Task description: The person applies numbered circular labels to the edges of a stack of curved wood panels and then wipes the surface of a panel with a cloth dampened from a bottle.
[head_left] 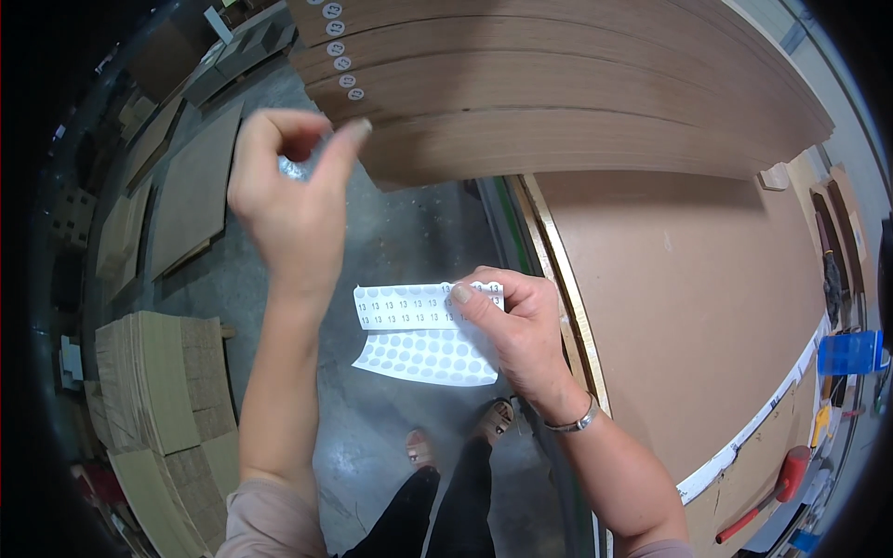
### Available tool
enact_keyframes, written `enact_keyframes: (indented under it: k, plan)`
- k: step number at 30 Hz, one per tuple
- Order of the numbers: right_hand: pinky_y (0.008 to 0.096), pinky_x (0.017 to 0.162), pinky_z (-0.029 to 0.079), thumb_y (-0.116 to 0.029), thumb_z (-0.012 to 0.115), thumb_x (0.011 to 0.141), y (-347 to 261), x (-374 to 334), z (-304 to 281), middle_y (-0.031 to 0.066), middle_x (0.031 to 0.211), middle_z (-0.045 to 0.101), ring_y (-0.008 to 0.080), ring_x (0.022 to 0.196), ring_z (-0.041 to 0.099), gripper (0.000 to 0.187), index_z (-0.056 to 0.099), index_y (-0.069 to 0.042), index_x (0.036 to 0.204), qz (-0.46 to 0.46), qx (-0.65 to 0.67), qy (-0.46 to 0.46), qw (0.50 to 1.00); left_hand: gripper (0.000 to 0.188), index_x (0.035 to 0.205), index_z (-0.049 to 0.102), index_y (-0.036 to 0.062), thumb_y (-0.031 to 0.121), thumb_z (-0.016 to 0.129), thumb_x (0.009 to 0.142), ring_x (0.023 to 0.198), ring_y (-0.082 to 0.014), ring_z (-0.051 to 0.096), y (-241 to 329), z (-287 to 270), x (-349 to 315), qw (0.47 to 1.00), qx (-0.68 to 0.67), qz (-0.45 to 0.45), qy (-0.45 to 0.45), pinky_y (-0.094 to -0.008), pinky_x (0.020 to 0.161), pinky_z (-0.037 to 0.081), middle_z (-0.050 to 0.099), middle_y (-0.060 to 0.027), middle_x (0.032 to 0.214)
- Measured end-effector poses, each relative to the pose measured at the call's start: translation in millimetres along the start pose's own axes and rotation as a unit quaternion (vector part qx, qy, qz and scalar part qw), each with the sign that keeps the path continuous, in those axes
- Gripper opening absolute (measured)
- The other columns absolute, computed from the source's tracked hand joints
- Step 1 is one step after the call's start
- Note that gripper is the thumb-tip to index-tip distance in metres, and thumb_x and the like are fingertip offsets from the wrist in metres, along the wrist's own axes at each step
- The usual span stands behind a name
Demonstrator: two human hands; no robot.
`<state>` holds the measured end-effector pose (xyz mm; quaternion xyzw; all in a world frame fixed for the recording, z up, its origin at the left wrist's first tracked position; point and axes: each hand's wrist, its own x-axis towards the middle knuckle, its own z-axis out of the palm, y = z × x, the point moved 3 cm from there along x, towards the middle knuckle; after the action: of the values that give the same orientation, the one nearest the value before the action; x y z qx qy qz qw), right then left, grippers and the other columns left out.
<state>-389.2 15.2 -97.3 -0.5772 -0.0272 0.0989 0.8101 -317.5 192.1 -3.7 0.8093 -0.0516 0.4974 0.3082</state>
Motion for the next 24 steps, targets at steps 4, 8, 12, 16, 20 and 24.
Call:
enact_keyframes:
  k: [4,8,12,16,20,24]
  plan:
    - [0.0204,0.064,0.046,-0.015,0.066,0.092,7,-1,-6,0.0024,0.081,0.067,0.0059,0.070,0.057,0.018,0.070,0.003,0.091,-0.003,0.049,0.026,0.998,0.014,0.072,0.063,0.0061,0.007,0.077,0.068,0.071,-0.0188,0.057,29,-18,-39,0.925,-0.143,0.056,-0.347,-0.0317,0.069,0.037,0.059,-0.0025,0.071]
    - [0.0206,0.064,0.045,-0.017,0.065,0.093,5,0,-2,0.0019,0.082,0.066,0.0059,0.071,0.057,0.021,0.069,0.004,0.091,-0.009,0.067,0.006,0.998,0.013,0.073,0.064,0.0065,0.005,0.075,0.067,0.070,-0.0196,0.056,30,-24,-49,0.905,-0.132,0.065,-0.400,-0.0328,0.067,0.034,0.058,-0.0029,0.071]
    - [0.0215,0.063,0.043,-0.016,0.063,0.095,2,0,-2,0.0004,0.078,0.063,0.0053,0.070,0.054,0.021,0.068,0.004,0.089,-0.051,0.014,-0.009,0.999,0.013,0.072,0.063,0.0076,0.004,0.073,0.066,0.070,-0.0216,0.055,30,-20,-53,0.901,-0.116,0.093,-0.407,-0.0345,0.067,0.032,0.056,-0.0029,0.071]
    - [0.0228,0.060,0.041,-0.014,0.061,0.095,3,1,-1,-0.0008,0.074,0.060,0.0050,0.068,0.051,0.020,0.067,0.004,0.089,-0.089,-0.020,0.004,0.996,0.014,0.072,0.061,0.0083,0.003,0.072,0.064,0.069,-0.0217,0.054,34,-19,-53,0.905,-0.086,0.159,-0.386,-0.0349,0.066,0.032,0.054,-0.0027,0.071]
    - [0.0221,0.060,0.042,-0.015,0.061,0.096,4,1,-2,-0.0001,0.075,0.062,0.0048,0.068,0.053,0.021,0.067,0.004,0.088,-0.064,-0.021,0.017,0.998,0.014,0.072,0.061,0.0086,0.003,0.072,0.063,0.067,-0.0219,0.053,34,-16,-58,0.913,-0.098,0.188,-0.350,-0.0348,0.066,0.032,0.054,-0.0030,0.071]
    - [0.0206,0.060,0.045,-0.019,0.063,0.095,6,1,-6,0.0013,0.076,0.065,0.0049,0.066,0.056,0.023,0.068,0.003,0.090,-0.018,0.023,0.046,0.998,0.013,0.072,0.062,0.0062,-0.001,0.071,0.066,0.066,-0.0205,0.056,24,-14,-44,0.946,-0.103,0.134,-0.278,-0.0325,0.067,0.037,0.058,-0.0040,0.072]
